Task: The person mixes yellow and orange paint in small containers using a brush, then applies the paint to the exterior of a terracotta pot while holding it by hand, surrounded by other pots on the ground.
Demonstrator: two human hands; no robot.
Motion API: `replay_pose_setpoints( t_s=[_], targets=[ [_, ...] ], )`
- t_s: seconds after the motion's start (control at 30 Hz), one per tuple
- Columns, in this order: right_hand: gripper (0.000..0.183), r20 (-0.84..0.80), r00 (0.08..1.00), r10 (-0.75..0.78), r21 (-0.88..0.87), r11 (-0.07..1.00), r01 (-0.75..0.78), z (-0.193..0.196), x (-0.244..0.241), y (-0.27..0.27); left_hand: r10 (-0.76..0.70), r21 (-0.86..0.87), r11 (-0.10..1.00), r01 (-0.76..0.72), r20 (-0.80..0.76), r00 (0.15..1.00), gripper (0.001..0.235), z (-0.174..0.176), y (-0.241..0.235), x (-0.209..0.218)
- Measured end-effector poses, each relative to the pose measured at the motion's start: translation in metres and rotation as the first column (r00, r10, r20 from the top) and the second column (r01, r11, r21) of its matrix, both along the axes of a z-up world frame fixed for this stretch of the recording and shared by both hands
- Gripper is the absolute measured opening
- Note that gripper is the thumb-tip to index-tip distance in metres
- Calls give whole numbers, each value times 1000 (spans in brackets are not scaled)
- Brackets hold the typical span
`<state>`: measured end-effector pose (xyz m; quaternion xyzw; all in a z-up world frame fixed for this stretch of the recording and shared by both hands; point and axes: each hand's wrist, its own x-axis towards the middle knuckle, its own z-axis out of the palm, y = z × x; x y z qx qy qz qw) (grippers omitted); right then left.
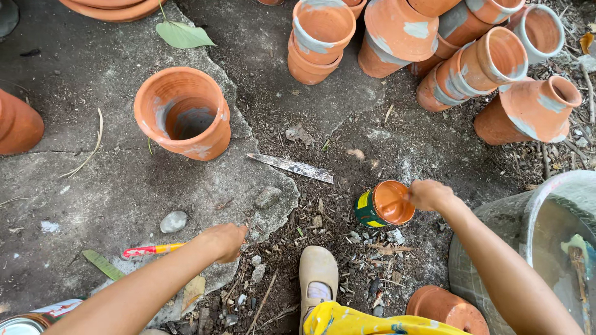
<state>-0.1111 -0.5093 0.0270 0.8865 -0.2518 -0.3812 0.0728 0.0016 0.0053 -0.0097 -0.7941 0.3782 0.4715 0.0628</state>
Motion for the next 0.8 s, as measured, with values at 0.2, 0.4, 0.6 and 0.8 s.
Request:
replay_pose_setpoints(
  t_s=[0.2, 0.4, 0.6, 0.8],
  targets=[
    [34, -68, 986, 151, 93, 985, -145, 37, 0, 13, -36, -5, 999, 36, -1, 999, 51, -1, 4, 2],
    [28, -286, 937, 201, 45, 980, -196, 35, -1, 20, -22, -19, 1000, 22, -2, 1000, 50, -2, 6, 2],
    [24, -2, 986, 168, -126, 978, -167, 29, -8, 20, -32, -13, 999, 32, 2, 999, 51, 1, 5, 2],
    [20, 46, 964, 263, 232, 935, -267, -14, -25, 5, -6, -14, 1000, 6, -1, 1000, 51, 4, 5, 2]
  ],
)
